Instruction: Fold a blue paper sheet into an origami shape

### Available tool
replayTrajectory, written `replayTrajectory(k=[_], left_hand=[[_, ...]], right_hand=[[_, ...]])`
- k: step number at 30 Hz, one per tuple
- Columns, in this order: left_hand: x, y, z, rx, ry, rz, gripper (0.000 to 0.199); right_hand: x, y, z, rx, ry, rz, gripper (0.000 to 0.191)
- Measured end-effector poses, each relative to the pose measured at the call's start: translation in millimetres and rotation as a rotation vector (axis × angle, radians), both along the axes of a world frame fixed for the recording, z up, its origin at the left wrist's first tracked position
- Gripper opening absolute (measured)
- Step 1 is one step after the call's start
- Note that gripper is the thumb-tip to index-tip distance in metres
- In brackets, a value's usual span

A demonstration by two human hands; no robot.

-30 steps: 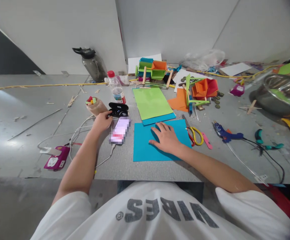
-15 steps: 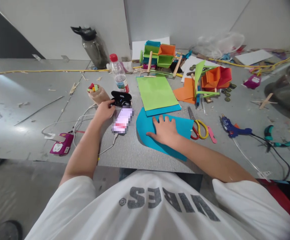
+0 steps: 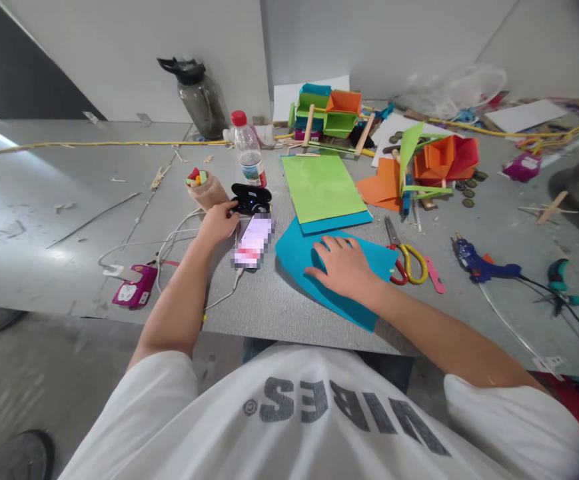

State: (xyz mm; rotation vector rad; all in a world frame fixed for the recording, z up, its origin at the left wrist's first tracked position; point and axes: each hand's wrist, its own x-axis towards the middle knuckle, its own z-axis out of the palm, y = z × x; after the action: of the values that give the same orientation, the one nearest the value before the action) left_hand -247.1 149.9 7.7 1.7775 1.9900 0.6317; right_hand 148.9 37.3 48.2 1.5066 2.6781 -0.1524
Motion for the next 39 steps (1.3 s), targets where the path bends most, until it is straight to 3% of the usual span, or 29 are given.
replayTrajectory(k=[4, 11, 15, 29, 33, 39], left_hand=[[1, -1, 0.9, -0.005, -0.008, 0.007, 0.075], [2, -2, 3.2, 0.007, -0.008, 0.000, 0.074], [1, -2, 3.7, 0.005, 0.002, -0.001, 0.074], [0, -2, 1.4, 0.016, -0.014, 0.004, 0.072], [0, -1, 1.2, 0.015, -0.021, -0.002, 0.073], [0, -2, 1.0, 0.005, -0.022, -0.002, 0.075]], right_hand=[[10, -9, 4.2, -0.090, -0.064, 0.092, 0.055], [11, -12, -10.7, -0.220, -0.026, 0.115, 0.090], [6, -16, -14.7, -0.258, -0.102, 0.065, 0.106], [-5, -16, -6.2, -0.225, -0.119, -0.185, 0.110], [-1, -20, -5.3, -0.197, -0.052, -0.111, 0.104], [9, -21, -4.8, -0.100, 0.068, 0.009, 0.078]])
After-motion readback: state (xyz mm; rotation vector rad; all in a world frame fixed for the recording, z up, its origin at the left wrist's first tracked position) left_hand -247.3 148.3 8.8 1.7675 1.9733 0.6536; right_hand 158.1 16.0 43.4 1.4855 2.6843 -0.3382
